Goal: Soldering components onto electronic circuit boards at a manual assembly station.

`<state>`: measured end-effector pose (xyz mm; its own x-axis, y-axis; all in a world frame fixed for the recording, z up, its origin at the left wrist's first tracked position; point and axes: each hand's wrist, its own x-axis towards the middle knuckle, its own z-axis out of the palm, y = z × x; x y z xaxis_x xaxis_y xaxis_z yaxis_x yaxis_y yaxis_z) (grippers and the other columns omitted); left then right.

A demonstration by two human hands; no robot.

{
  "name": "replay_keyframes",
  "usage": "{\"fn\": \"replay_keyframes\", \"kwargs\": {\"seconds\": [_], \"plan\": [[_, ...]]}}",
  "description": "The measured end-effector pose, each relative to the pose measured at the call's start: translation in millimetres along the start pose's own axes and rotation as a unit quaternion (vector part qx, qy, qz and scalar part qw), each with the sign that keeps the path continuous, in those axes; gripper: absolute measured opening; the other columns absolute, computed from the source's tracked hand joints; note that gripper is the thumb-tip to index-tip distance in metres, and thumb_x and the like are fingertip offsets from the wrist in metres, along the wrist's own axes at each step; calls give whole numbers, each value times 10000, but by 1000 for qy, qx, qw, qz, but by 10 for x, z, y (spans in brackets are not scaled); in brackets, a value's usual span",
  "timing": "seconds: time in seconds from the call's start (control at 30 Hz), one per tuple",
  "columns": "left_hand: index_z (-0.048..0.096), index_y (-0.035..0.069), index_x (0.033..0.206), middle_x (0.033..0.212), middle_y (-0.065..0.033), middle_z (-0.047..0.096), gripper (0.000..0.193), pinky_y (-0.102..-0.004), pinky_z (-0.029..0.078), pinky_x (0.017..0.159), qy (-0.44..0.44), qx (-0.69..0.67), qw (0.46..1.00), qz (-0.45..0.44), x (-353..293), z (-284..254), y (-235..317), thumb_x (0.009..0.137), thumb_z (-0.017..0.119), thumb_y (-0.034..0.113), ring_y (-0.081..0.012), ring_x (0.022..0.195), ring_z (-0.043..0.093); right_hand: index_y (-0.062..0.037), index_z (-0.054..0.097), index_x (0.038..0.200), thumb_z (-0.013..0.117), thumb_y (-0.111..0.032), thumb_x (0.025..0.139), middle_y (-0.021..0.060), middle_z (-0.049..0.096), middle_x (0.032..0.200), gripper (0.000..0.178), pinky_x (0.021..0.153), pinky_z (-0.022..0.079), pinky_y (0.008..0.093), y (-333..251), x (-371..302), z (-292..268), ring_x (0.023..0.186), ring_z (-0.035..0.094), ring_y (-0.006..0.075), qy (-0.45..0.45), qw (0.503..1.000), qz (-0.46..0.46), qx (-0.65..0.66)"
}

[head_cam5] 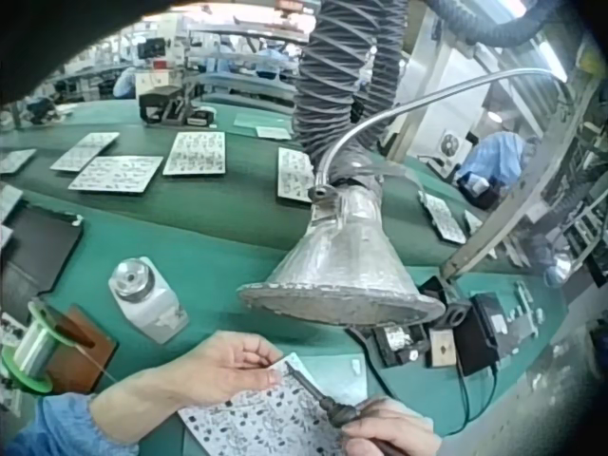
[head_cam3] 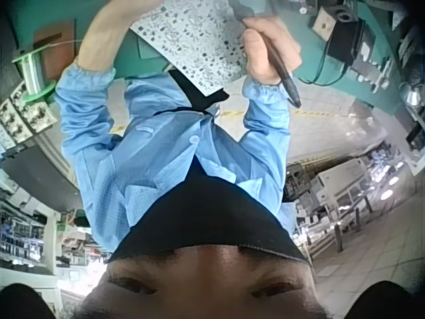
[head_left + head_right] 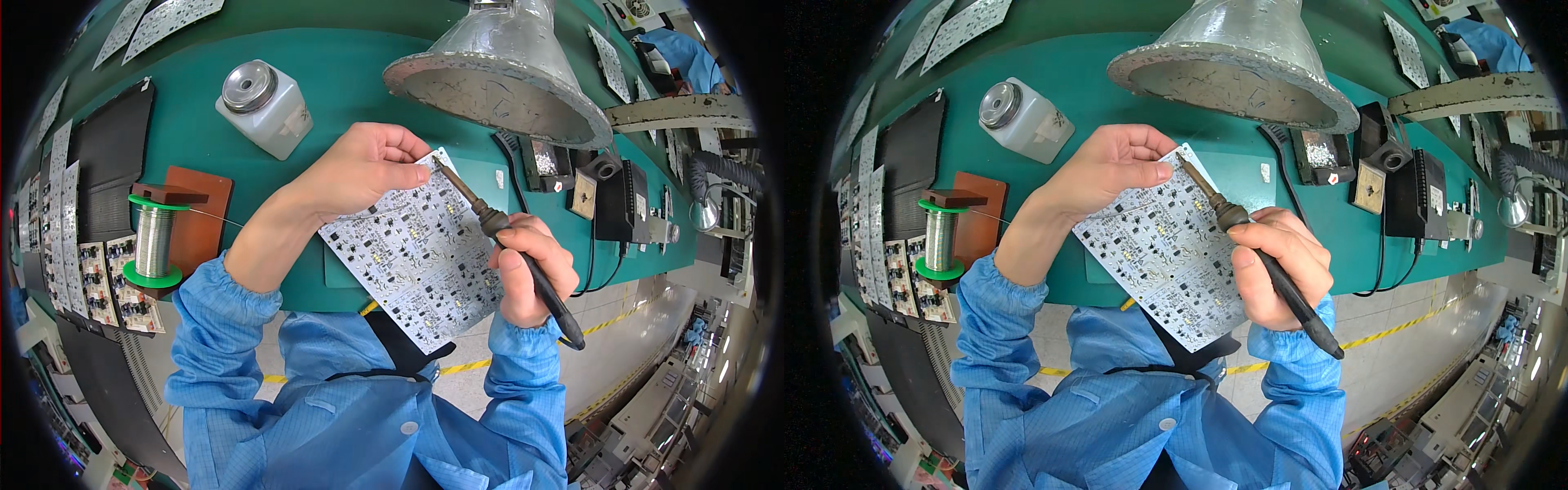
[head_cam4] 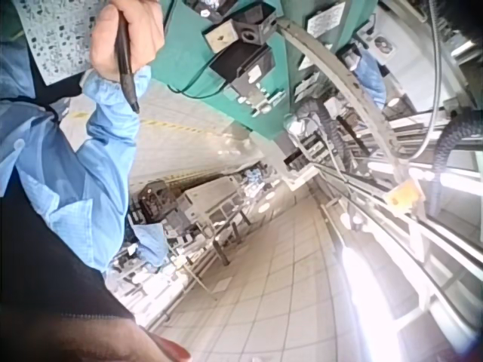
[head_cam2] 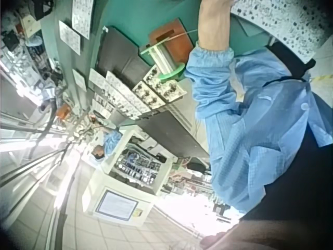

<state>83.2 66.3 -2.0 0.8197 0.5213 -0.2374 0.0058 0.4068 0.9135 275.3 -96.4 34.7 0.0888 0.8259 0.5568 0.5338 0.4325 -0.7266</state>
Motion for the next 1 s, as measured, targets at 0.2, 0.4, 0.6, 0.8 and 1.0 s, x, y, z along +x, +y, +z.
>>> {"fn": "replay_keyframes", "kwargs": {"seconds": [0.2,0.4,0.6,0.8,1.0], "plan": [[600,-47,1132,1018,-105,683,295,-249,526,818,0,-9,1000,4,3,-1,-12,890,701,89,-123,918,650,63,668,914,699,-68,807,154,637,702,172,626,520,354,-51,-11,42,630,627,279,13,1000,19,0],[602,-47,1127,1010,-104,685,290,-251,527,819,0,-10,1000,4,3,-2,-18,889,701,87,-123,911,652,62,665,909,703,-57,807,147,629,694,161,605,513,337,-75,1,67,628,628,272,16,1000,3,-13],[603,-49,1126,1015,-107,687,291,-250,532,822,0,-8,1000,1,3,-3,-11,887,702,82,-128,915,657,62,664,902,701,-64,806,139,622,682,163,616,519,350,-111,-1,45,622,625,270,20,1000,16,-6],[595,-68,1160,1046,-131,695,323,-254,540,821,4,-13,1000,-3,11,-5,-12,884,700,63,-139,922,672,50,658,947,677,-171,866,122,617,672,236,742,512,402,-133,-196,-88,615,593,228,85,995,40,-15],[628,-85,1155,1014,-135,716,325,-250,538,807,6,-37,999,-13,2,-1,-3,878,708,63,-139,887,682,45,592,1215,601,-128,930,163,658,981,334,830,497,363,150,-506,-219,845,620,232,226,943,135,-202]]}}
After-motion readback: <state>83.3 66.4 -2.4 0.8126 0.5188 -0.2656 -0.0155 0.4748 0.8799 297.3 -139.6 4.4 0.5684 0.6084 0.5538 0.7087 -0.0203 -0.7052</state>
